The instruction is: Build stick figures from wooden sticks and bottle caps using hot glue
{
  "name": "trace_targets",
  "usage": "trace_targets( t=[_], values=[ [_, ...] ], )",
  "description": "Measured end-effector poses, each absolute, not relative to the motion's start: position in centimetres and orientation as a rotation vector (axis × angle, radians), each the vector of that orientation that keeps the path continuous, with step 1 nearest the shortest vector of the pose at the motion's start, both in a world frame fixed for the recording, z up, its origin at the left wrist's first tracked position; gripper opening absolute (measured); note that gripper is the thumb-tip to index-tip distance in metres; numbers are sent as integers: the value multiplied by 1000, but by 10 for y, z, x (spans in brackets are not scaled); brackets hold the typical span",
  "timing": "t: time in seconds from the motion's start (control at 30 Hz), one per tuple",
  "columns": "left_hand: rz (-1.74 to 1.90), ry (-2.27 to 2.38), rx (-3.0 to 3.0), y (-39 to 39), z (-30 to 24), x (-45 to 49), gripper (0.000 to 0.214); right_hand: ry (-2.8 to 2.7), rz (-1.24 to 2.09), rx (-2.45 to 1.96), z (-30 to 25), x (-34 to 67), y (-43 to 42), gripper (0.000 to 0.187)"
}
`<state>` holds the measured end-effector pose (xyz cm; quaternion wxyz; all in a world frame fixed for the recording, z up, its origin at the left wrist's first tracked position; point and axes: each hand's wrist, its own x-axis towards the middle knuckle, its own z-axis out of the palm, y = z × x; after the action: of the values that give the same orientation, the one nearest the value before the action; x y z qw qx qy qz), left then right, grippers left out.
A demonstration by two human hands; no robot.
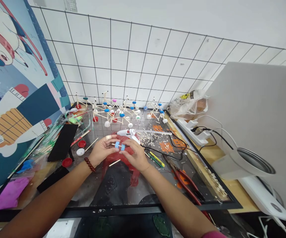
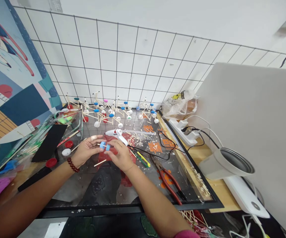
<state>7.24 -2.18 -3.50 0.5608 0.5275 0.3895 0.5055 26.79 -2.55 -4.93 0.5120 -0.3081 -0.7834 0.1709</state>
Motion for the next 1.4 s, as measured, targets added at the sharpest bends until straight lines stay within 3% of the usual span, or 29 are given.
trace_targets(
  t=[0.6, 0.77, 0.87, 0.9, 1.03, 1.23, 1.4],
  values=[
    [1325, 781, 814, -12, -33, 67, 39, -2157, 39, -1141, -50, 269, -29, 24],
    [1321, 718, 725, -9, -33, 64, 29, -1750, 124, -1261, -48, 274, -22, 30],
    [1327, 700, 658, -6, -34, 61, 24, -1513, 117, -1400, -50, 279, -13, 13],
    [1327, 695, 642, -5, -34, 60, 23, -1491, 115, -1425, -51, 280, -10, 14],
    [1310, 680, 609, -5, -35, 60, 22, -1734, 153, -1403, -58, 280, -1, 47],
    [1321, 733, 640, -6, -36, 63, 17, -1883, 257, -1559, -58, 278, -2, 20],
    [1337, 747, 638, -5, -38, 59, 17, -1766, 361, -1579, -54, 279, -7, 20]
  ],
)
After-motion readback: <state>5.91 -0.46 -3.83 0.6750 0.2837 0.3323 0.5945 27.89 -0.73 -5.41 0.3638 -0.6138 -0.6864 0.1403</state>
